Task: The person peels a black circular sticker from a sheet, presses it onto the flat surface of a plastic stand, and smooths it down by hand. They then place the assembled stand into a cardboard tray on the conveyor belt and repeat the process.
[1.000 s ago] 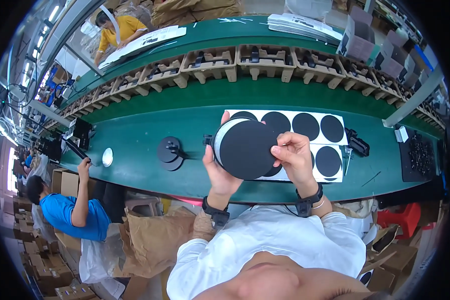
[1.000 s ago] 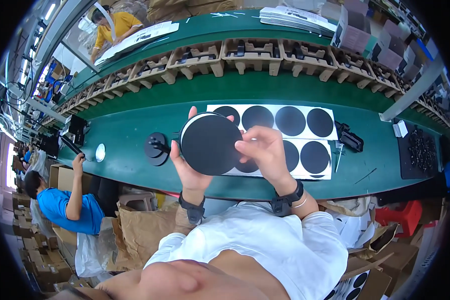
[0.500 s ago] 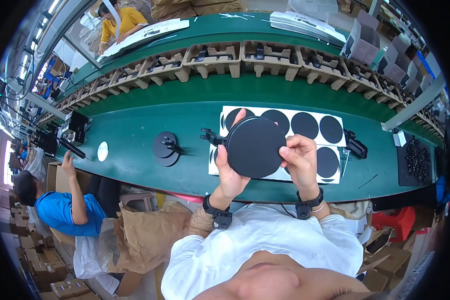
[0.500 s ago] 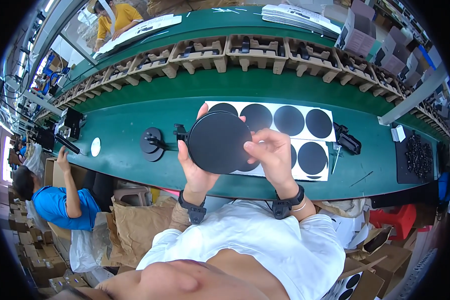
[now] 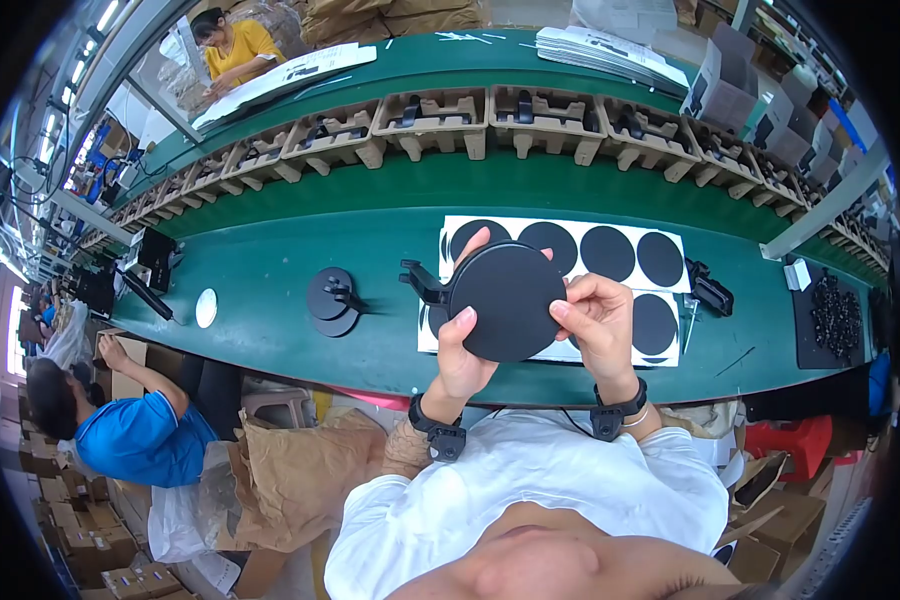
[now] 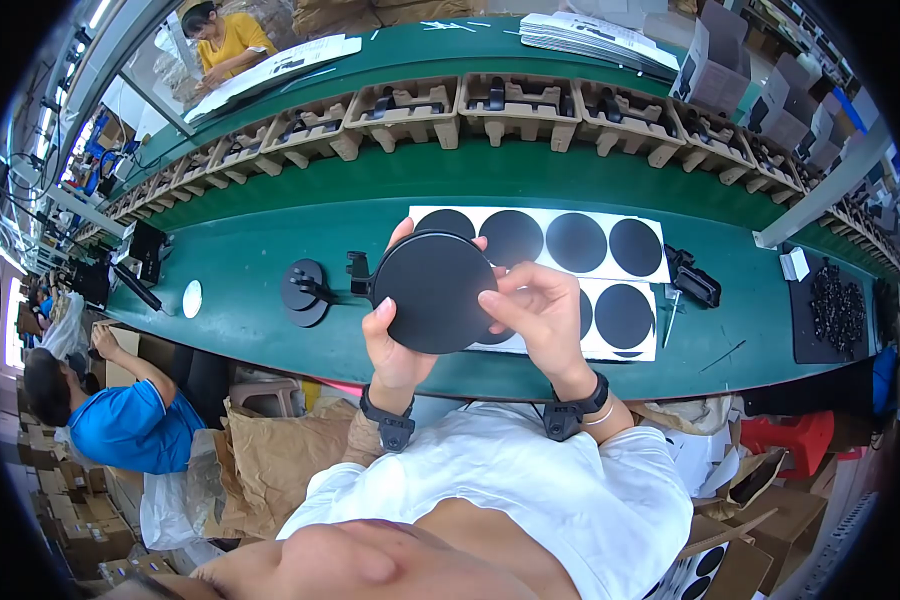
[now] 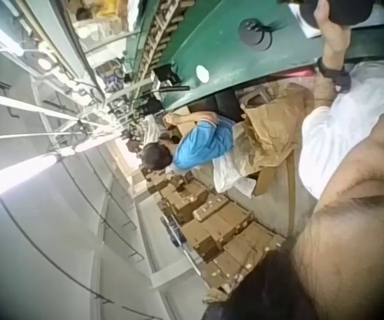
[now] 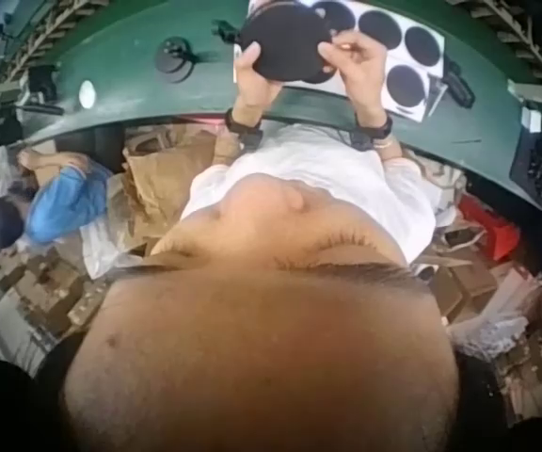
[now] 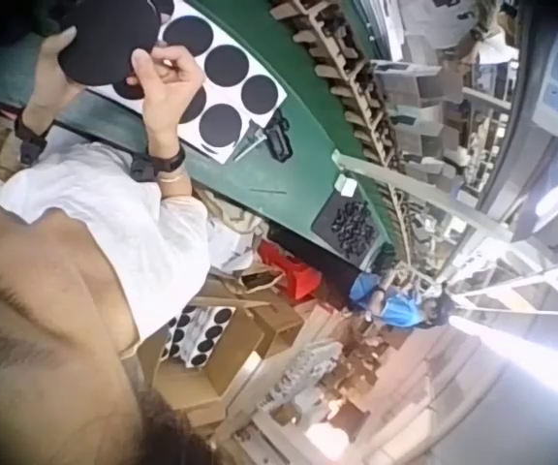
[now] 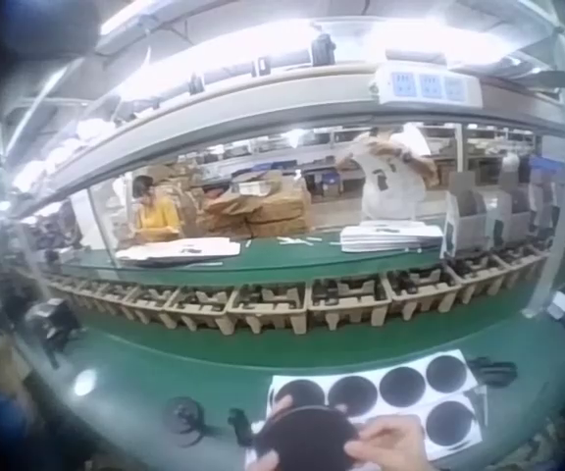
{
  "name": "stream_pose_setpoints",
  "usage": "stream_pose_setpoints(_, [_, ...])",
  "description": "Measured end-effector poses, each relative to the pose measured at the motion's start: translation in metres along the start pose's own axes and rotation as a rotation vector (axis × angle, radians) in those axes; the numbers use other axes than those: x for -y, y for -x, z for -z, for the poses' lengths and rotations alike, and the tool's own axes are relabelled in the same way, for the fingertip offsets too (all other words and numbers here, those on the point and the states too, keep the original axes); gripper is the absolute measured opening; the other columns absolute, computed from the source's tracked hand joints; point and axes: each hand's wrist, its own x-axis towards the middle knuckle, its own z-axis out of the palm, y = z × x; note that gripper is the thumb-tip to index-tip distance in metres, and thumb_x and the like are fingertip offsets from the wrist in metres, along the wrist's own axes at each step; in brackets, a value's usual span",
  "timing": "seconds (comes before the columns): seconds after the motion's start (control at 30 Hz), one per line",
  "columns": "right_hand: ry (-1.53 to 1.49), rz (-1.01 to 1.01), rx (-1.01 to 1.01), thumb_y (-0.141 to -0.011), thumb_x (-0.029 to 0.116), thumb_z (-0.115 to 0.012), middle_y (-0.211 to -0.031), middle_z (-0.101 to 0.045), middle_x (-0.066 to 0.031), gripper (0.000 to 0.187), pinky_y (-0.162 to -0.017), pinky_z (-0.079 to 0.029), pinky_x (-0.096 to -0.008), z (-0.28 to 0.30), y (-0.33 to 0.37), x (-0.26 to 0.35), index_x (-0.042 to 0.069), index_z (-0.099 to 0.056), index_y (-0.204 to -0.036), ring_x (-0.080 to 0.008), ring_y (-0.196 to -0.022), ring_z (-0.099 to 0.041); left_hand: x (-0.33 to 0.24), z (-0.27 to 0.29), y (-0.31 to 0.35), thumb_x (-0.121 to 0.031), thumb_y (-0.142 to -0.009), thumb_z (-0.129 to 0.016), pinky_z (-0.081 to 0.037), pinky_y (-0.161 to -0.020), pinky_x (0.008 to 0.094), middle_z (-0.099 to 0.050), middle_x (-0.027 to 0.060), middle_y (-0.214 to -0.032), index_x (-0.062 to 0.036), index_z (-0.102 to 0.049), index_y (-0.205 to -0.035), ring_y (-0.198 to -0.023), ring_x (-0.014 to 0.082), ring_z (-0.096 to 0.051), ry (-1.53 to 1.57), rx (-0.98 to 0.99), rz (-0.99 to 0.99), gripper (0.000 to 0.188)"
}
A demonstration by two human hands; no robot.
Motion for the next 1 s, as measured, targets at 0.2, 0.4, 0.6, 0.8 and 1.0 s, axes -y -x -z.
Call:
stream_pose_setpoints(0.2, [0.024, 0.027, -0.002, -0.079, -0.002, -0.068, -0.087, -0.066, -0.0083, 0.005, -0.051, -0.049, -0.0188, -0.019, -0.004, -0.007, -0.001, -0.064, -0.082, -0.0092, -0.068, -0.062, -0.016, 0.011, 0.004, -0.047, -0.079, -0.045, -0.042, -0.099, 0.0485, -0.040, 0.0317, -0.133, -0.0158, -0.017, -0.145, -0.119, 0.0407, -0.048, -0.002, -0.012, -0.006, 0.078])
stream_pose_setpoints(0.4, [0.041, 0.033, -0.008, -0.079, -0.002, -0.068, -0.086, -0.066, -0.0077, 0.005, -0.052, -0.050, -0.0189, -0.033, -0.005, -0.009, -0.001, -0.063, -0.081, -0.0093, -0.069, -0.063, -0.026, 0.018, 0.007, -0.048, -0.080, -0.045, -0.042, -0.098, 0.0486, -0.039, 0.0322, -0.133, -0.0158, -0.017, -0.145, -0.117, 0.0406, -0.049, 0.004, -0.010, -0.020, 0.078])
stream_pose_setpoints(0.6, [0.072, 0.036, -0.013, -0.079, -0.001, -0.069, -0.083, -0.066, -0.0070, 0.006, -0.052, -0.050, -0.0188, -0.040, -0.005, -0.006, -0.001, -0.063, -0.080, -0.0093, -0.068, -0.063, -0.031, 0.018, 0.010, -0.047, -0.079, -0.045, -0.042, -0.098, 0.0481, -0.039, 0.0311, -0.134, -0.0156, -0.018, -0.144, -0.117, 0.0403, -0.049, -0.013, -0.006, -0.029, 0.077])
stream_pose_setpoints(0.8, [0.235, -0.047, 0.004, -0.080, 0.003, -0.069, -0.075, -0.066, -0.0058, 0.009, -0.052, -0.050, -0.0197, -0.035, -0.012, -0.006, -0.003, -0.062, -0.080, -0.0096, -0.061, -0.063, -0.029, 0.021, 0.014, -0.044, -0.079, -0.046, -0.042, -0.099, 0.0459, -0.040, 0.0301, -0.134, -0.0126, -0.020, -0.143, -0.116, 0.0380, -0.051, -0.220, -0.026, -0.093, 0.076])
stream_pose_setpoints(1.0, [0.804, 0.090, -0.029, -0.077, 0.014, -0.075, -0.070, -0.066, -0.0098, 0.023, -0.049, -0.048, -0.0250, -0.038, -0.029, -0.003, -0.005, -0.062, -0.080, -0.0147, -0.051, -0.062, -0.014, 0.032, 0.012, -0.033, -0.079, -0.048, -0.038, -0.103, 0.0442, -0.038, 0.0253, -0.138, -0.0075, -0.015, -0.144, -0.121, 0.0359, -0.048, -0.491, 0.005, -0.199, 0.077])
